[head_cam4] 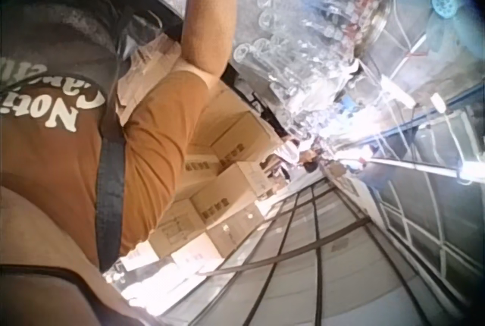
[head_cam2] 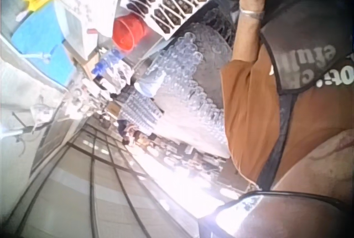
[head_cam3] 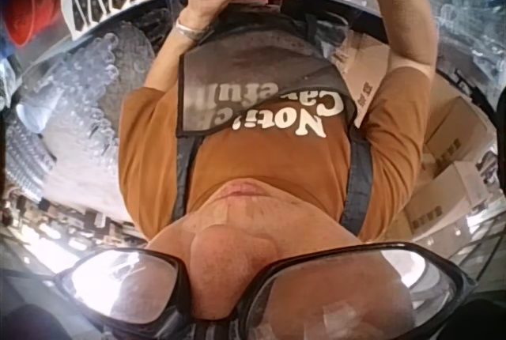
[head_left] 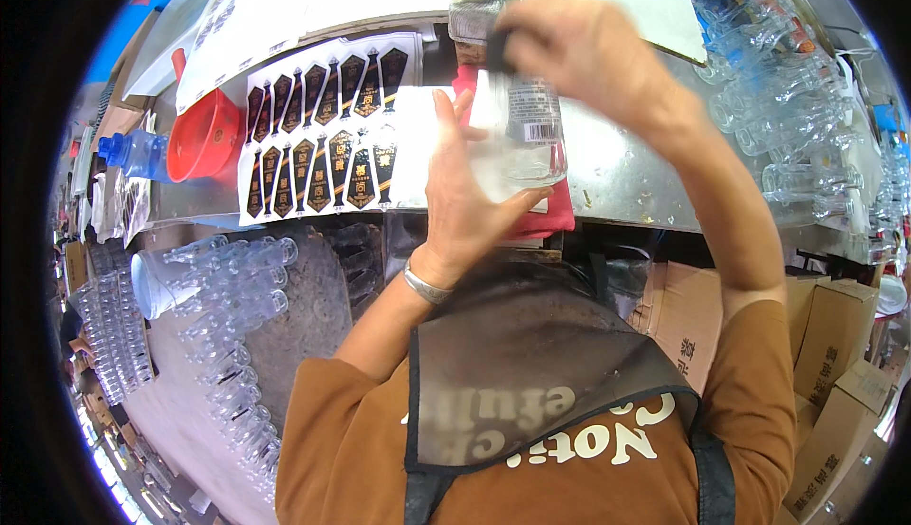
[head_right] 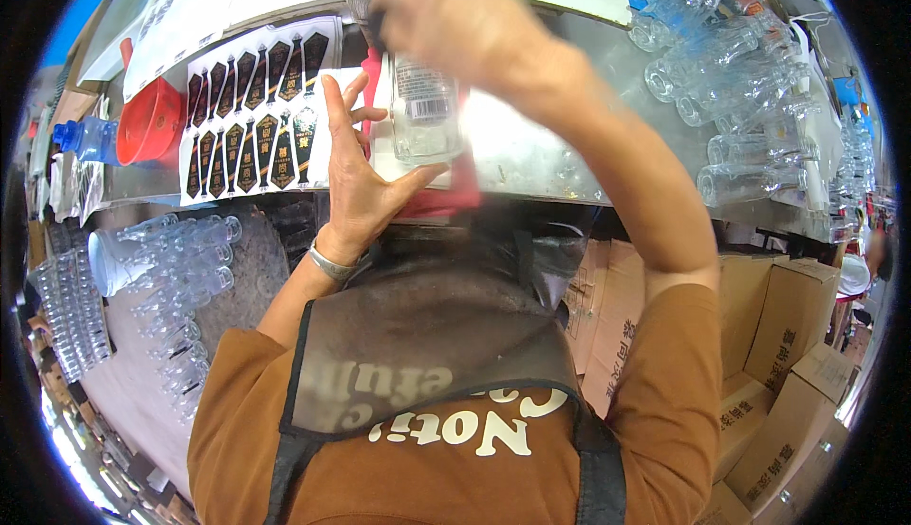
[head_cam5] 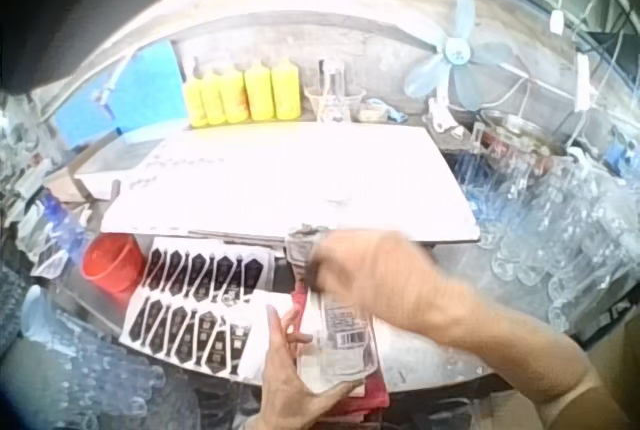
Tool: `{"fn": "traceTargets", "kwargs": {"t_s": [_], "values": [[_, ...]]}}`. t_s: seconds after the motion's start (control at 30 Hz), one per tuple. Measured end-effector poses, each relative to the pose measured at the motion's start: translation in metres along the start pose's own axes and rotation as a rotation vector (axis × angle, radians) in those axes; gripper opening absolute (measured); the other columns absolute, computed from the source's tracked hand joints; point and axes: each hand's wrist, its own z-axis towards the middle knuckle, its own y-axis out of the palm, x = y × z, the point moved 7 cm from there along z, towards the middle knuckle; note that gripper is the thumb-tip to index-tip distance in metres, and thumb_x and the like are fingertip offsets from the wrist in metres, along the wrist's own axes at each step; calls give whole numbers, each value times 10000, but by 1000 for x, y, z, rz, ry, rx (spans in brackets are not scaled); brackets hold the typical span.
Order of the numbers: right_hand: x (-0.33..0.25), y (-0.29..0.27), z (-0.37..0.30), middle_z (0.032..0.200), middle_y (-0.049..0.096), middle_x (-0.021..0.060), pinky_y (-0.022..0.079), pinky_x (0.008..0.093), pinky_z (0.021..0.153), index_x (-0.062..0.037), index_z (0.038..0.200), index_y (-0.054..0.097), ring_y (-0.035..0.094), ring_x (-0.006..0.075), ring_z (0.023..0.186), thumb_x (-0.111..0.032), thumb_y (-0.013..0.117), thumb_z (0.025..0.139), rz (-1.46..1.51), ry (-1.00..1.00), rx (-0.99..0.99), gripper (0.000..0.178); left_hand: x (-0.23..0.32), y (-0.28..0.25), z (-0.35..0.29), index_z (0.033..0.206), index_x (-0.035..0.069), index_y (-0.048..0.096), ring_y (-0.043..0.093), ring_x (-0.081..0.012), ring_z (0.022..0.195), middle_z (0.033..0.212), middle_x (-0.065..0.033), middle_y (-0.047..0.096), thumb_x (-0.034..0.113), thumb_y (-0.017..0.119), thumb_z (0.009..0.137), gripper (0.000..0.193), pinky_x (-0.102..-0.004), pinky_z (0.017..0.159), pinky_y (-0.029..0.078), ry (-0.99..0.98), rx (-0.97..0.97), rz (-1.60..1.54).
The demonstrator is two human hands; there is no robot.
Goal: The person repeatedly picks clear plastic bottles, applies a dark rectangular label to the side, and smooths it with a black card. The person occasionally sprays the bottle with a blue spray bottle and wipes it with a white cloth before labeling. Finished bottles are placed aside on the counter.
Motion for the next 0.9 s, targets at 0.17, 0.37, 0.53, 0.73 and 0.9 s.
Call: {"fn": "traceTargets", "kwargs": {"t_s": [0.17,0.37,0.53,0.73,0.9], "values": [[-47,6,-48,896,669,102,548,388,749,-92,952,689,657,306,824,-53,728,775,95,-386,55,186,-7,-1,-5,1583,-9,-32,602,-225,1013,1499,-214,414,116,936,626,1367,-329,835,528,-36,-24,-76],[18,-23,-42,934,685,100,549,361,771,-47,1000,701,673,238,852,-31,727,798,72,-142,377,204,-6,-6,-2,1589,7,-21,625,-212,1033,1504,-197,420,52,915,646,1329,-304,823,516,-60,-72,-165],[-4,-1,-65,881,676,103,559,366,714,-63,874,679,677,256,787,-117,745,774,209,-274,234,131,-16,-7,-3,1602,63,-17,635,-230,1087,1549,-203,352,-9,875,693,1275,-308,845,522,-106,-141,-225],[-8,10,-104,983,697,121,546,355,812,-35,971,701,668,254,952,5,722,765,505,-199,206,211,-21,-7,-4,1605,67,26,627,-243,1102,1549,-213,345,-22,848,723,1209,-336,893,531,-141,-154,-275],[64,-3,-76,928,720,128,551,310,730,2,1076,683,693,180,792,-123,704,894,271,145,379,222,-6,-11,-5,1601,40,67,616,-253,1123,1533,-214,382,81,883,706,1212,-338,916,521,-95,-179,-124]]}}
